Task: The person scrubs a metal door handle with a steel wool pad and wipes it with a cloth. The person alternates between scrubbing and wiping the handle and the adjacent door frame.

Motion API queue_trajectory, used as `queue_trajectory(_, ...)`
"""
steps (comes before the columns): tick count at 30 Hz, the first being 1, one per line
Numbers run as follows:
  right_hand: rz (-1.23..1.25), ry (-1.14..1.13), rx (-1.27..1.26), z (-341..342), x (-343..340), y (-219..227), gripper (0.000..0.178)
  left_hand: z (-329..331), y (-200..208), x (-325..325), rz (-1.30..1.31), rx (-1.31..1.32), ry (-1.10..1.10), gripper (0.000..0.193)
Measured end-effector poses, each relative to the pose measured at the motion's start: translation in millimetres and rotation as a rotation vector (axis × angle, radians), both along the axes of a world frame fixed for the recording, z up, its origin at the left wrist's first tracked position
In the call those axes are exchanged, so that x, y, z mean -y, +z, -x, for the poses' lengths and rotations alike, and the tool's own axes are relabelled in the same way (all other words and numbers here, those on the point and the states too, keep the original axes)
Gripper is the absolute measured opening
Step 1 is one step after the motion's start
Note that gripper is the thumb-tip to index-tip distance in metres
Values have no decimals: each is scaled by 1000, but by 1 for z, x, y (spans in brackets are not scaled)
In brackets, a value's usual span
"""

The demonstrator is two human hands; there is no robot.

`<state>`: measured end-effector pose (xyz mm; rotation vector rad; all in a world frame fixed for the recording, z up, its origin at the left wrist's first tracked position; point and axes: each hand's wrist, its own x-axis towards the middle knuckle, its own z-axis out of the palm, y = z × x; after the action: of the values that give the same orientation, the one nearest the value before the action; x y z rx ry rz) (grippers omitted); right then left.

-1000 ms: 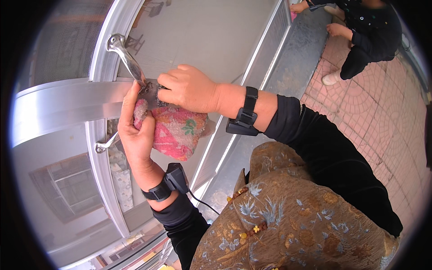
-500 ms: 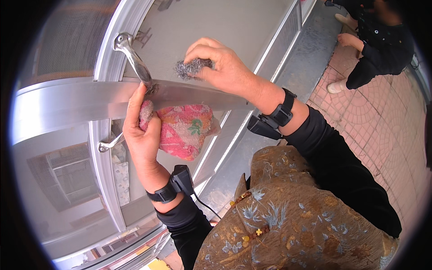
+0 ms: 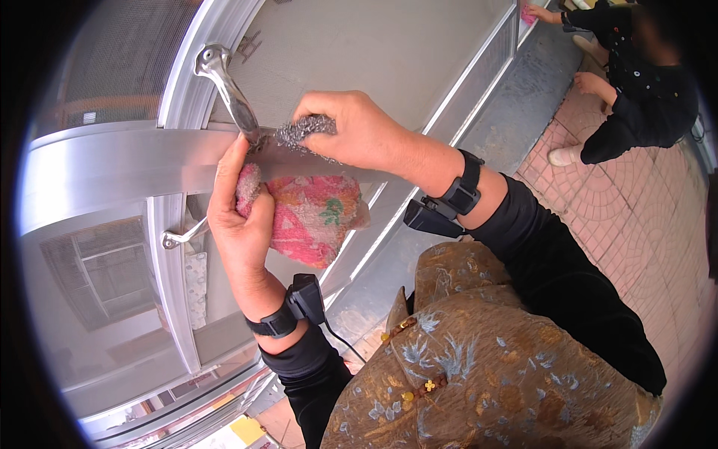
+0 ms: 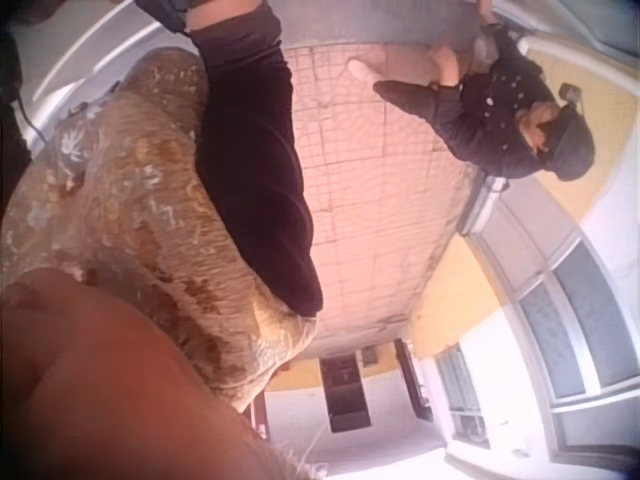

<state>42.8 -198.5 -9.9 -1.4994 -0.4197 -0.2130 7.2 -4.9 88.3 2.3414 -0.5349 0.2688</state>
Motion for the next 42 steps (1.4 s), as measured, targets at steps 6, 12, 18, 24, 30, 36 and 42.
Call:
queue_trajectory(6,215,-472,738,-15,-39,-17,19,4,-1,2,44,-25,8,71)
queue_trajectory(12,330,-572,866,-14,-41,-34,8,3,-3,-1,29,28,-13,72)
queue_trajectory(18,419,-421,843,-22,-44,-18,14,3,-4,-1,56,15,4,71)
queue_trajectory(24,232,-515,726,-27,-39,-8,20,3,-4,-2,2,68,19,71)
queue_trajectory(30,201,-504,566,-25,-18,-17,26,2,-4,-4,-9,92,-1,70)
queue_trajectory(36,93,-410,554,-9,-56,-12,57,5,-5,-3,33,78,29,71)
queue_trajectory(42,186,-412,481,-23,-55,-5,36,4,-4,-4,-10,104,19,70)
